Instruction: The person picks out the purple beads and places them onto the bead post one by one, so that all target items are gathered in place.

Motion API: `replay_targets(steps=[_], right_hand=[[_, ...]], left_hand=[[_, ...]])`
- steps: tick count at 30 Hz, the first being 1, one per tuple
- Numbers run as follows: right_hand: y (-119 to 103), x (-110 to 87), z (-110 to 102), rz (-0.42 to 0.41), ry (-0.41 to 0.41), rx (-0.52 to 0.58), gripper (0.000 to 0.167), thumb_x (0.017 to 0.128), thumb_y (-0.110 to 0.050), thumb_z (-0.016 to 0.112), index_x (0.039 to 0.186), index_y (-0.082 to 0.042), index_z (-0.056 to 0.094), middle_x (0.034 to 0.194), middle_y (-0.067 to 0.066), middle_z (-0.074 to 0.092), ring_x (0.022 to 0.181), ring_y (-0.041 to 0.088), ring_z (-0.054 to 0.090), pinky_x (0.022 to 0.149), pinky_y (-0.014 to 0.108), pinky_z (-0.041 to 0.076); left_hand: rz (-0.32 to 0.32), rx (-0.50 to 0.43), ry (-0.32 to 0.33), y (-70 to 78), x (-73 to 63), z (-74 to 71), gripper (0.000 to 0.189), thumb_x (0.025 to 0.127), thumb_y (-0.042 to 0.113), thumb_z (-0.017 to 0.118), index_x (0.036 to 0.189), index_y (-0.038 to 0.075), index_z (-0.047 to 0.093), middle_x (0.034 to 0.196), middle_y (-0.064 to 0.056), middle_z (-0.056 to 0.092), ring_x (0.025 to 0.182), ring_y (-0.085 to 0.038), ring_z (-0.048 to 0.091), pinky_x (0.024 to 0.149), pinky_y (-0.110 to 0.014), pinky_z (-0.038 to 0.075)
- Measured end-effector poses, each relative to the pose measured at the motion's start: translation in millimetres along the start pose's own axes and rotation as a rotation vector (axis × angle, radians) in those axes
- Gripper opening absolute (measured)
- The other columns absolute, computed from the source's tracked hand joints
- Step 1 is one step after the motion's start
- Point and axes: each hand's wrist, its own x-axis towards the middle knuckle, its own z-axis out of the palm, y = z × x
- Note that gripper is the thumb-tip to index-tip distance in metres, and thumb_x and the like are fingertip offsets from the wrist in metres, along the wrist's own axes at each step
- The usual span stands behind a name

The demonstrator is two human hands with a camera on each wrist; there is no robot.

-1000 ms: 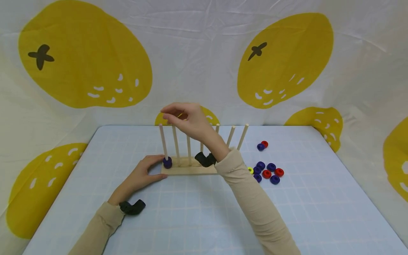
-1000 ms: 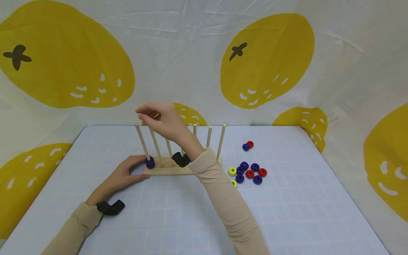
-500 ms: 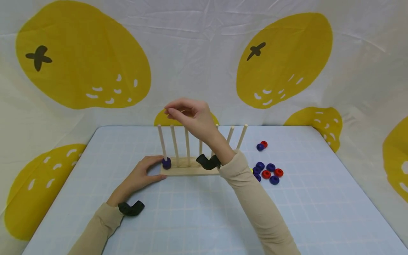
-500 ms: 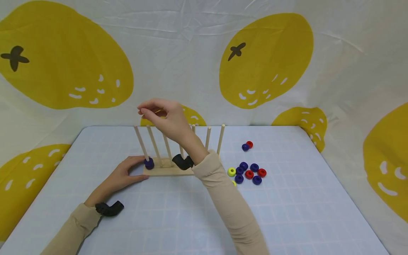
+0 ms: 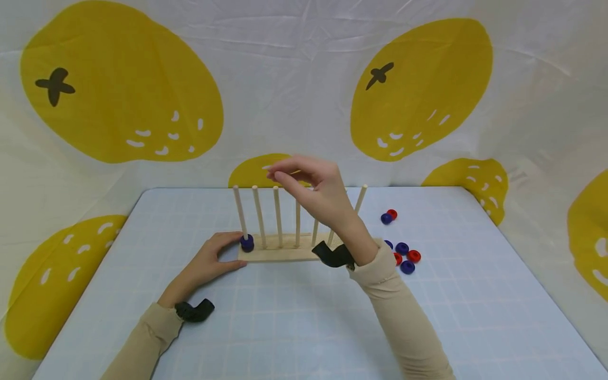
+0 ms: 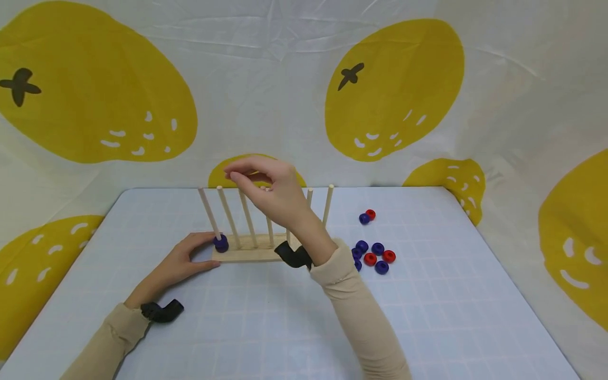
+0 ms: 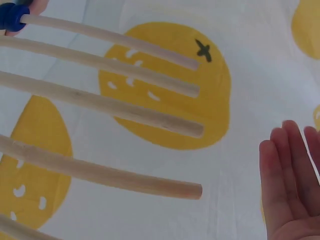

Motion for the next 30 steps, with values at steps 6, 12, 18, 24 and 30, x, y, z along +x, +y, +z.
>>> replay_targets(steps=[6, 12, 18, 24, 30], right_hand=[[-12, -12.9, -13, -0.007, 0.000, -0.032, 0.019, 0.086, 0.017, 0.064, 0.102, 0.009, 0.070, 0.097, 0.016, 0.072, 0.090, 0.030, 0.069, 0.082, 0.038, 0.058], [-16, -29.1, -28, -0.005, -0.003, -0.060, 0.022, 0.085, 0.018, 0.064, 0.103, 0.007, 0.071, 0.098, 0.015, 0.072, 0.091, 0.028, 0.069, 0.082, 0.038, 0.058], [-20, -46.4, -44, 0.011, 0.003, -0.082, 0.023, 0.084, 0.020, 0.063, 0.102, 0.007, 0.071, 0.098, 0.016, 0.072, 0.092, 0.024, 0.069, 0.080, 0.034, 0.058], [-25, -62.2, -61, 0.033, 0.025, -0.104, 0.022, 0.086, 0.019, 0.062, 0.103, 0.007, 0.071, 0.100, 0.017, 0.072, 0.094, 0.026, 0.069, 0.083, 0.033, 0.057], [-25, -75.6, -81, 0.067, 0.085, -0.128, 0.022, 0.087, 0.019, 0.061, 0.103, 0.009, 0.071, 0.099, 0.019, 0.072, 0.092, 0.027, 0.070, 0.088, 0.035, 0.056]], left_hand=[[0.007, 0.003, 0.007, -1.2, -0.3, 0.0, 0.063, 0.073, 0.010, 0.088, 0.130, 0.002, 0.062, 0.131, -0.015, 0.061, 0.120, -0.035, 0.052, 0.105, -0.030, 0.037], [-0.011, 0.006, 0.000, 0.2, -1.2, -1.0, 0.063, 0.074, 0.011, 0.088, 0.131, 0.002, 0.061, 0.132, -0.015, 0.060, 0.121, -0.035, 0.052, 0.105, -0.035, 0.037], [-0.025, 0.006, -0.013, 0.9, -0.7, -1.9, 0.065, 0.074, 0.012, 0.088, 0.132, 0.002, 0.061, 0.134, -0.014, 0.060, 0.123, -0.033, 0.051, 0.106, -0.033, 0.036], [-0.019, 0.003, -0.017, 1.7, 0.1, -1.8, 0.065, 0.074, 0.012, 0.088, 0.132, 0.002, 0.061, 0.133, -0.015, 0.060, 0.122, -0.033, 0.051, 0.106, -0.035, 0.037], [-0.037, -0.001, -0.028, 4.6, 1.5, -1.7, 0.065, 0.075, 0.013, 0.087, 0.133, 0.002, 0.060, 0.134, -0.016, 0.059, 0.123, -0.034, 0.050, 0.105, -0.046, 0.038]])
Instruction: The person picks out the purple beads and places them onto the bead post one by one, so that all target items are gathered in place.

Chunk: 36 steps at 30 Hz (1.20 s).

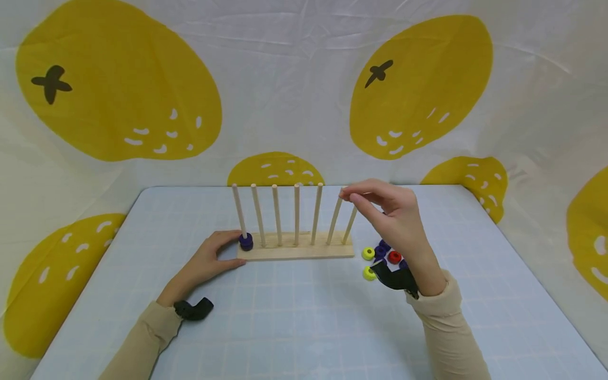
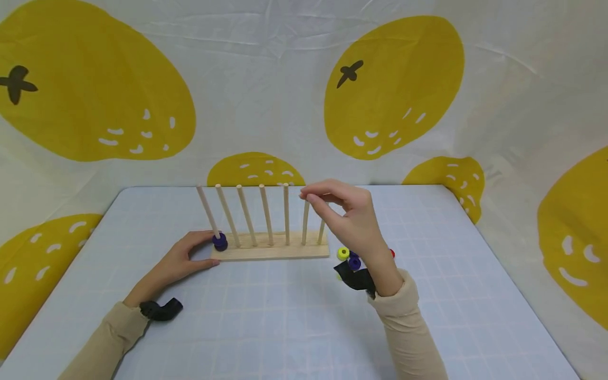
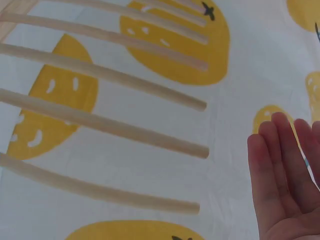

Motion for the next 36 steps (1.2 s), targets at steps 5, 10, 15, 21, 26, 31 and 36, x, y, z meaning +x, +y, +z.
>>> replay_targets(steps=[5, 10, 15, 21, 26, 31, 36], right_hand=[[4, -7.3, -18, 0.084, 0.082, -0.055, 0.020, 0.090, 0.015, 0.061, 0.104, 0.007, 0.072, 0.098, 0.019, 0.072, 0.092, 0.025, 0.070, 0.086, 0.030, 0.056], [16, -16.1, -38, 0.153, 0.195, -0.082, 0.015, 0.094, 0.009, 0.060, 0.105, 0.009, 0.071, 0.098, 0.017, 0.073, 0.092, 0.022, 0.070, 0.086, 0.026, 0.055], [34, -24.5, -60, 0.242, 0.296, -0.079, 0.017, 0.096, 0.001, 0.062, 0.107, 0.012, 0.069, 0.099, 0.013, 0.073, 0.092, 0.021, 0.069, 0.087, 0.023, 0.054], [61, -35.9, -82, 0.323, 0.367, -0.059, 0.023, 0.097, -0.006, 0.063, 0.108, 0.014, 0.068, 0.097, 0.013, 0.072, 0.090, 0.022, 0.069, 0.085, 0.023, 0.055], [84, -48.3, -93, 0.443, 0.385, -0.092, 0.027, 0.097, -0.010, 0.064, 0.111, 0.013, 0.067, 0.098, 0.011, 0.072, 0.089, 0.019, 0.069, 0.083, 0.021, 0.055], [103, -61.4, -107, 0.595, 0.314, -0.158, 0.033, 0.099, -0.018, 0.062, 0.117, 0.010, 0.065, 0.100, 0.007, 0.073, 0.091, 0.015, 0.070, 0.082, 0.020, 0.054], [113, -75.1, -123, 0.711, 0.142, -0.214, 0.034, 0.100, -0.021, 0.061, 0.122, 0.005, 0.064, 0.107, 0.009, 0.073, 0.093, 0.016, 0.070, 0.083, 0.019, 0.054]], left_hand=[[-0.008, 0.002, -0.003, -1.4, 0.4, -0.4, 0.065, 0.075, 0.013, 0.087, 0.133, 0.002, 0.060, 0.134, -0.016, 0.059, 0.123, -0.033, 0.050, 0.105, -0.049, 0.037], [0.013, 0.010, 0.007, -3.9, -0.6, 0.2, 0.065, 0.075, 0.013, 0.087, 0.132, 0.002, 0.060, 0.134, -0.016, 0.059, 0.122, -0.035, 0.051, 0.104, -0.048, 0.038], [0.005, 0.004, 0.003, -3.5, -1.4, 0.4, 0.065, 0.075, 0.013, 0.087, 0.133, 0.002, 0.060, 0.134, -0.015, 0.059, 0.123, -0.034, 0.050, 0.105, -0.045, 0.037], [-0.005, -0.002, -0.010, -2.0, -1.3, -0.5, 0.066, 0.076, 0.014, 0.087, 0.134, 0.003, 0.059, 0.136, -0.014, 0.058, 0.125, -0.033, 0.050, 0.106, -0.048, 0.036], [-0.016, -0.005, -0.011, -2.2, -1.8, -0.9, 0.066, 0.076, 0.014, 0.087, 0.134, 0.003, 0.059, 0.136, -0.015, 0.058, 0.125, -0.034, 0.049, 0.105, -0.054, 0.036], [-0.013, 0.005, -0.011, -3.0, -1.9, -0.5, 0.066, 0.076, 0.015, 0.087, 0.134, 0.003, 0.059, 0.137, -0.014, 0.058, 0.126, -0.034, 0.049, 0.105, -0.052, 0.036], [-0.009, -0.001, -0.016, -1.9, -1.3, -0.6, 0.066, 0.076, 0.015, 0.087, 0.135, 0.004, 0.059, 0.137, -0.014, 0.057, 0.126, -0.033, 0.049, 0.106, -0.051, 0.036]])
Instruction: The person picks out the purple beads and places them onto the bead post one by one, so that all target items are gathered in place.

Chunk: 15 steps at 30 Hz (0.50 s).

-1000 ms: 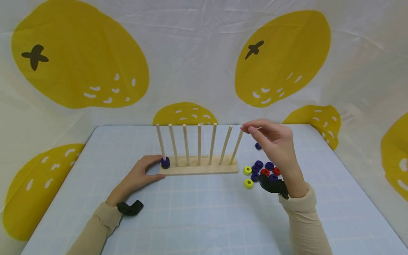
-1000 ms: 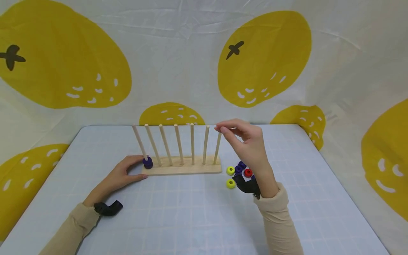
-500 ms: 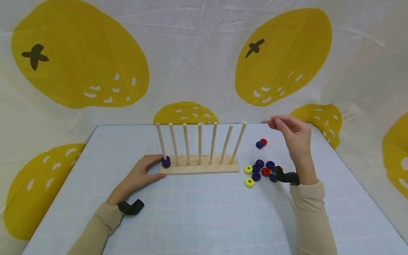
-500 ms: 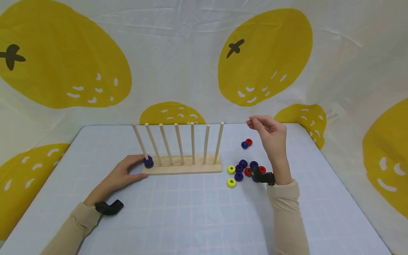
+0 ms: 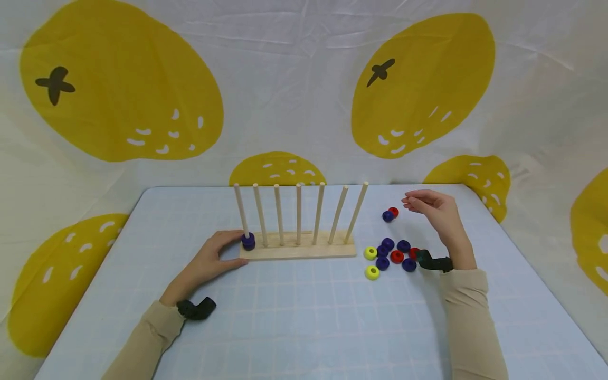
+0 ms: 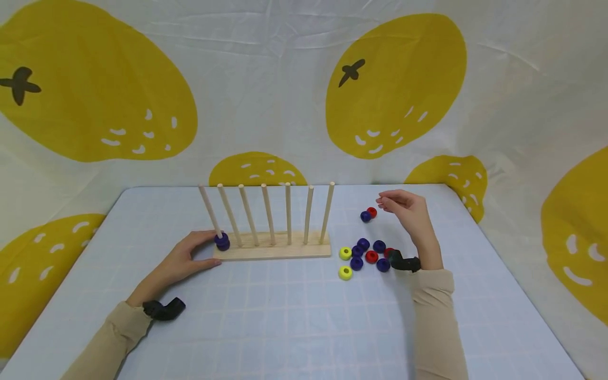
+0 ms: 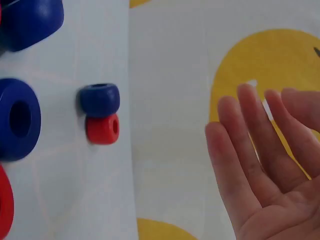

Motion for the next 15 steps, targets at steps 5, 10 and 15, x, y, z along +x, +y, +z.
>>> replay_targets(steps=[5, 10, 15], right_hand=[[17, -3.9, -12, 0.074, -0.120, -0.053, 0.037, 0.100, -0.022, 0.062, 0.128, 0.002, 0.061, 0.117, 0.016, 0.069, 0.099, 0.017, 0.069, 0.086, 0.020, 0.054], [34, -6.3, -22, 0.159, -0.259, -0.162, 0.041, 0.098, -0.030, 0.064, 0.128, -0.001, 0.063, 0.123, 0.017, 0.067, 0.104, 0.011, 0.065, 0.096, 0.027, 0.048], [50, -8.0, -28, 0.202, -0.410, -0.144, 0.037, 0.096, -0.025, 0.068, 0.125, -0.002, 0.064, 0.125, 0.016, 0.066, 0.109, 0.012, 0.063, 0.101, 0.033, 0.045]], left_hand=[[0.003, -0.001, -0.001, 0.2, 0.3, 0.0, 0.066, 0.076, 0.015, 0.087, 0.135, 0.002, 0.058, 0.137, -0.016, 0.057, 0.126, -0.035, 0.049, 0.106, -0.055, 0.036], [-0.006, -0.003, -0.006, 0.7, 0.5, 0.1, 0.066, 0.077, 0.014, 0.086, 0.135, 0.002, 0.058, 0.137, -0.017, 0.056, 0.126, -0.036, 0.048, 0.106, -0.057, 0.035], [-0.010, -0.016, -0.006, 2.6, 1.3, -0.6, 0.065, 0.077, 0.014, 0.086, 0.134, 0.002, 0.058, 0.137, -0.016, 0.057, 0.127, -0.036, 0.048, 0.107, -0.057, 0.035]])
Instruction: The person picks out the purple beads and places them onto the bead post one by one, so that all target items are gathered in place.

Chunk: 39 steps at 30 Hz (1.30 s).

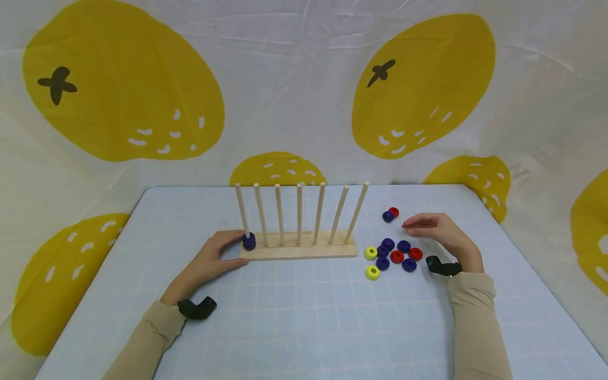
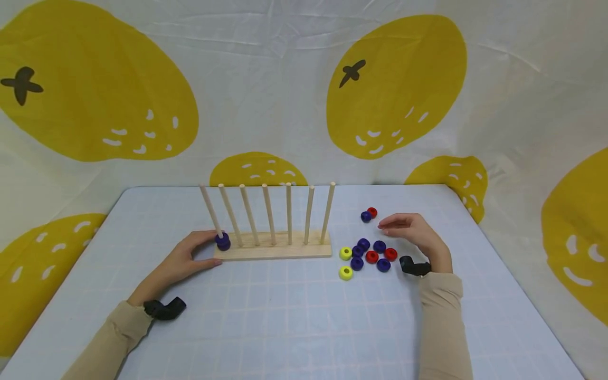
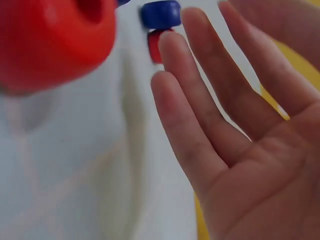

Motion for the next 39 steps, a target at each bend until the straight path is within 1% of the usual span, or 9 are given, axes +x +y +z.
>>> replay_targets(steps=[3, 6, 10, 14, 19, 26, 32, 39], right_hand=[[9, 1.3, 1, 0.000, -0.091, 0.051, 0.037, 0.094, -0.018, 0.070, 0.125, 0.000, 0.063, 0.126, 0.018, 0.065, 0.109, 0.015, 0.064, 0.096, 0.026, 0.048], [14, 2.8, 3, -0.013, -0.158, 0.085, 0.037, 0.093, -0.012, 0.069, 0.125, 0.003, 0.063, 0.126, 0.021, 0.065, 0.108, 0.019, 0.065, 0.091, 0.024, 0.052], [16, 4.5, 4, -0.032, -0.215, 0.077, 0.036, 0.091, -0.009, 0.070, 0.124, 0.003, 0.064, 0.125, 0.021, 0.064, 0.108, 0.019, 0.064, 0.091, 0.025, 0.052], [18, 5.2, 4, -0.037, -0.247, 0.077, 0.037, 0.089, -0.006, 0.071, 0.124, 0.003, 0.064, 0.126, 0.019, 0.064, 0.109, 0.018, 0.062, 0.091, 0.026, 0.052], [19, 5.8, 5, -0.050, -0.256, 0.076, 0.035, 0.088, -0.003, 0.070, 0.122, 0.004, 0.065, 0.128, 0.022, 0.062, 0.110, 0.017, 0.060, 0.091, 0.025, 0.052], [18, 7.7, 7, 0.000, -0.233, 0.028, 0.034, 0.087, -0.008, 0.072, 0.120, 0.001, 0.067, 0.126, 0.020, 0.062, 0.106, 0.019, 0.059, 0.089, 0.027, 0.052], [14, 7.6, 8, 0.024, -0.225, -0.004, 0.034, 0.088, -0.009, 0.073, 0.120, -0.001, 0.068, 0.125, 0.016, 0.063, 0.106, 0.020, 0.058, 0.089, 0.026, 0.051], [8, 6.6, 9, -0.005, -0.227, -0.025, 0.033, 0.087, -0.008, 0.073, 0.118, 0.001, 0.068, 0.122, 0.018, 0.064, 0.104, 0.022, 0.059, 0.088, 0.025, 0.052]], left_hand=[[-0.003, 0.003, 0.001, -0.5, -0.5, 0.0, 0.065, 0.077, 0.015, 0.086, 0.134, 0.002, 0.059, 0.137, -0.016, 0.057, 0.127, -0.035, 0.048, 0.107, -0.056, 0.035], [-0.011, 0.003, 0.000, -1.1, -1.1, 0.0, 0.066, 0.077, 0.015, 0.086, 0.135, 0.002, 0.058, 0.137, -0.016, 0.056, 0.127, -0.035, 0.048, 0.107, -0.056, 0.035], [-0.018, 0.008, -0.003, -1.3, -1.6, 0.0, 0.066, 0.077, 0.016, 0.086, 0.135, 0.003, 0.058, 0.138, -0.016, 0.056, 0.128, -0.035, 0.047, 0.108, -0.055, 0.035], [-0.016, 0.010, -0.001, -0.6, -1.6, -0.1, 0.066, 0.077, 0.015, 0.086, 0.135, 0.002, 0.058, 0.138, -0.016, 0.056, 0.127, -0.035, 0.048, 0.107, -0.056, 0.035], [-0.016, 0.007, -0.001, 0.2, -1.1, -0.1, 0.065, 0.077, 0.015, 0.086, 0.134, 0.002, 0.058, 0.137, -0.016, 0.056, 0.127, -0.035, 0.048, 0.107, -0.056, 0.035], [-0.020, 0.004, 0.003, 1.3, -0.6, 0.2, 0.065, 0.077, 0.015, 0.086, 0.134, 0.002, 0.059, 0.137, -0.017, 0.057, 0.126, -0.037, 0.048, 0.106, -0.057, 0.035], [-0.030, -0.006, -0.006, 1.9, 0.1, -0.1, 0.064, 0.078, 0.014, 0.086, 0.135, 0.003, 0.058, 0.137, -0.015, 0.056, 0.128, -0.034, 0.047, 0.108, -0.055, 0.034], [-0.017, 0.001, 0.001, 1.8, -0.7, -0.1, 0.064, 0.077, 0.014, 0.086, 0.134, 0.002, 0.059, 0.137, -0.016, 0.057, 0.127, -0.035, 0.048, 0.107, -0.056, 0.035]])
